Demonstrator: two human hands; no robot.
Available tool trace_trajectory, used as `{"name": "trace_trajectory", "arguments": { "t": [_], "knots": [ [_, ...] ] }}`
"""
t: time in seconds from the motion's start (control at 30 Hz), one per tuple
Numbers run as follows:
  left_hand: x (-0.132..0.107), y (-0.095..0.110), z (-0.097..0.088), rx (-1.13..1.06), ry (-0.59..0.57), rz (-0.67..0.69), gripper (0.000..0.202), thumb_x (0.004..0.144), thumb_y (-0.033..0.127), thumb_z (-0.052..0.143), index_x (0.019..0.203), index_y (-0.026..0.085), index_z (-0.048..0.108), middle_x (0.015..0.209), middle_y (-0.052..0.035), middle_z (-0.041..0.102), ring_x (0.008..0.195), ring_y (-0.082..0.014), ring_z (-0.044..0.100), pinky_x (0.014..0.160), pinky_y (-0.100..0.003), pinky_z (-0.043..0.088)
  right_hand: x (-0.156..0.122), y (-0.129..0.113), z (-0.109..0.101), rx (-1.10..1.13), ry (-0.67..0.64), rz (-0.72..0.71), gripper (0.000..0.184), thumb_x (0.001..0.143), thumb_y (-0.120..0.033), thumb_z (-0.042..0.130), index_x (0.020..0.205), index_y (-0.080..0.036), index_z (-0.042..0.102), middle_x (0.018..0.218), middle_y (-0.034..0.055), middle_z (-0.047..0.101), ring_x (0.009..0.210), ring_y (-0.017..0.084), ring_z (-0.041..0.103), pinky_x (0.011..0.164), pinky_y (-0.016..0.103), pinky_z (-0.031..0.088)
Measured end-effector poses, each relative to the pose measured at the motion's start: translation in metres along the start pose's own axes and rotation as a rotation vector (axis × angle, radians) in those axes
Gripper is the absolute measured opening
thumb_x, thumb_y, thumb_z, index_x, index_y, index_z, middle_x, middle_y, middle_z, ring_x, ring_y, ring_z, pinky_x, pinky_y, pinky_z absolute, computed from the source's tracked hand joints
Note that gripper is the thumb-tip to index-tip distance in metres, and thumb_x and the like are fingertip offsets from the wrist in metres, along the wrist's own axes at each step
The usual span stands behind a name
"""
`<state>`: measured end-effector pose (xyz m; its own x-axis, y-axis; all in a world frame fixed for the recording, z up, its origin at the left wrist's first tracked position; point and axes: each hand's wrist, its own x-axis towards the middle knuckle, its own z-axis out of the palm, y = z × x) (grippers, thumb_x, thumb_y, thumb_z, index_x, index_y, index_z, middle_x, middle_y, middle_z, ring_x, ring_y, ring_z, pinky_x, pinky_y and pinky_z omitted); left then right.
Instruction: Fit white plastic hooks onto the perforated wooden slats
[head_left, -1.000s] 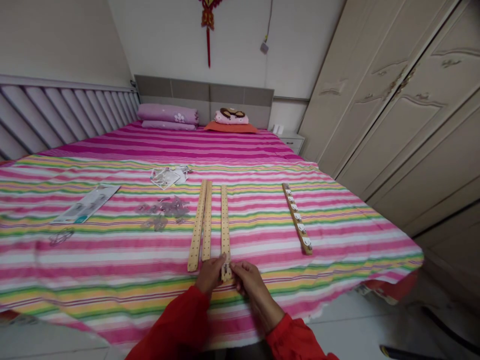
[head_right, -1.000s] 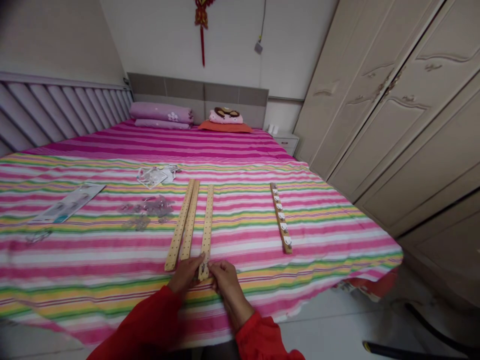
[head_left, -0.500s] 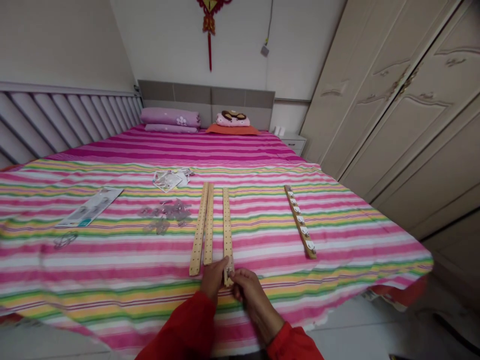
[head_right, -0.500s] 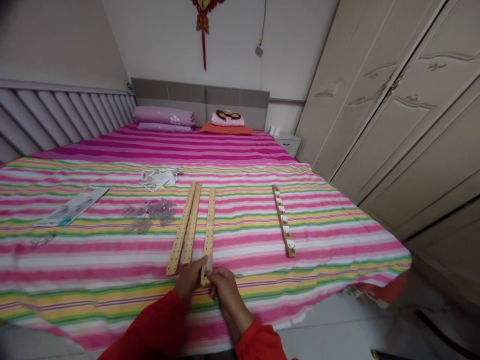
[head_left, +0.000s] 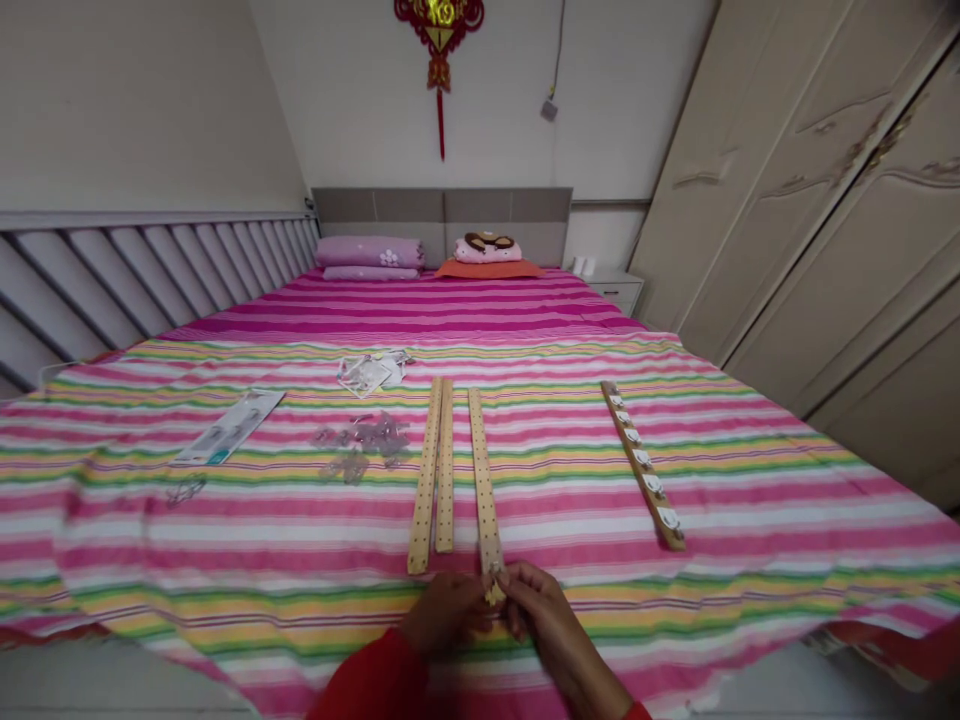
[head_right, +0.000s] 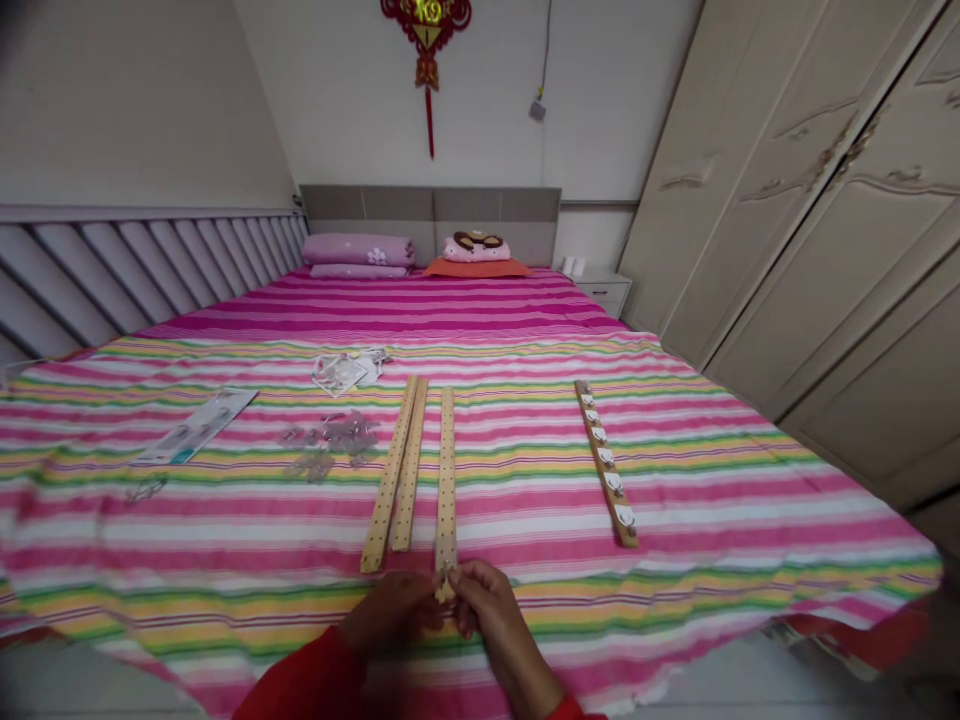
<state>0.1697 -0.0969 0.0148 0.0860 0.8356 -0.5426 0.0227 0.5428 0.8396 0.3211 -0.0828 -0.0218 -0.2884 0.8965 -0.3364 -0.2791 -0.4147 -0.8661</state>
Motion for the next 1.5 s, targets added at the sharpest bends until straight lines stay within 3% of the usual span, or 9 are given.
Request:
{"name": "trace_trajectory", "arguments": {
  "t": [0.1, 0.23, 0.33, 0.63, 0.8, 0.93, 1.1, 1.27, 1.5],
  "knots": [
    [-0.019, 0.025, -0.034, 0.201, -0.092, 0.051, 0.045, 0.062, 0.06, 0.069, 0.065, 0.015, 0.068, 0.067, -0.0084, 0.07, 0.055, -0.0185, 0.062, 0.049, -0.026, 0.04, -0.001, -0.003, -0.003, -0.038, 0.024, 0.0, 0.05, 0.061, -0.064, 0.073, 0.065, -0.015, 0.061, 0.049, -0.0012, 0.059, 0.031, 0.006, 0.04, 0.032, 0.019, 0.023],
    [-0.008, 0.066, -0.09, 0.253, 0.462, 0.497, 0.036, 0.064, 0.053, 0.068, 0.072, 0.018, 0.067, 0.071, -0.0036, 0.068, 0.07, -0.0173, 0.061, 0.066, -0.026, 0.046, 0.002, -0.01, -0.004, -0.102, 0.128, -0.087, 0.055, 0.058, -0.07, 0.071, 0.06, -0.016, 0.059, 0.046, -0.0028, 0.053, 0.031, 0.005, 0.037, 0.033, 0.02, 0.021],
    [0.02, 0.079, -0.122, 0.267, 0.741, 0.555, 0.037, 0.06, 0.051, 0.068, 0.076, 0.018, 0.065, 0.073, -0.0042, 0.067, 0.071, -0.0186, 0.061, 0.07, -0.029, 0.047, 0.005, -0.016, -0.004, -0.102, 0.177, -0.153, 0.055, 0.055, -0.071, 0.073, 0.058, -0.017, 0.058, 0.047, -0.0031, 0.051, 0.033, 0.006, 0.035, 0.035, 0.021, 0.021],
    [0.065, 0.069, -0.142, 0.639, 0.91, 0.595, 0.027, 0.071, 0.045, 0.055, 0.065, 0.019, 0.061, 0.071, -0.0064, 0.062, 0.071, -0.0214, 0.057, 0.069, -0.033, 0.043, -0.001, -0.038, -0.003, -0.189, 0.143, -0.279, 0.048, 0.061, -0.063, 0.074, 0.063, -0.016, 0.065, 0.054, 0.0004, 0.056, 0.053, 0.013, 0.049, 0.051, 0.025, 0.037],
    [0.055, 0.073, -0.142, 0.421, 0.838, 0.625, 0.028, 0.065, 0.046, 0.061, 0.058, 0.019, 0.06, 0.067, -0.003, 0.062, 0.07, -0.0188, 0.056, 0.069, -0.03, 0.043, -0.001, -0.046, 0.005, -0.183, 0.105, -0.279, 0.049, 0.059, -0.064, 0.075, 0.065, -0.016, 0.066, 0.054, 0.0007, 0.057, 0.054, 0.014, 0.05, 0.054, 0.026, 0.039],
    [0.033, 0.083, -0.13, -0.028, 0.596, 0.428, 0.03, 0.058, 0.044, 0.074, 0.062, 0.016, 0.063, 0.061, 0.0007, 0.063, 0.063, -0.0141, 0.057, 0.06, -0.025, 0.044, 0.004, -0.052, 0.015, -0.175, 0.084, -0.265, 0.051, 0.058, -0.065, 0.075, 0.067, -0.016, 0.065, 0.052, -0.0017, 0.054, 0.047, 0.01, 0.044, 0.046, 0.024, 0.033],
    [0.001, 0.091, -0.103, -0.417, 0.259, 0.201, 0.019, 0.062, 0.021, 0.078, 0.074, 0.016, 0.064, 0.077, -0.0028, 0.072, 0.069, -0.0123, 0.066, 0.059, -0.019, 0.049, 0.011, -0.062, 0.024, -0.158, 0.055, -0.26, 0.052, 0.058, -0.066, 0.074, 0.07, -0.017, 0.063, 0.05, -0.0043, 0.052, 0.039, 0.007, 0.039, 0.039, 0.021, 0.028],
    [-0.012, 0.087, -0.076, -0.413, 0.084, 0.142, 0.024, 0.065, 0.027, 0.08, 0.076, 0.016, 0.062, 0.083, -0.0054, 0.073, 0.072, -0.0128, 0.068, 0.062, -0.019, 0.051, 0.01, -0.072, 0.03, -0.106, 0.008, -0.233, 0.047, 0.064, -0.062, 0.072, 0.07, -0.017, 0.06, 0.055, -0.0036, 0.057, 0.034, 0.004, 0.037, 0.036, 0.019, 0.025],
    [-0.012, 0.074, -0.037, -0.029, 0.202, 0.456, 0.034, 0.065, 0.046, 0.075, 0.071, 0.015, 0.063, 0.07, -0.002, 0.067, 0.064, -0.0119, 0.062, 0.056, -0.02, 0.046, 0.008, -0.07, 0.03, -0.087, 0.002, -0.263, 0.045, 0.066, -0.059, 0.072, 0.074, -0.016, 0.062, 0.049, -0.0061, 0.051, 0.035, 0.005, 0.036, 0.036, 0.019, 0.026]
  ]
}}
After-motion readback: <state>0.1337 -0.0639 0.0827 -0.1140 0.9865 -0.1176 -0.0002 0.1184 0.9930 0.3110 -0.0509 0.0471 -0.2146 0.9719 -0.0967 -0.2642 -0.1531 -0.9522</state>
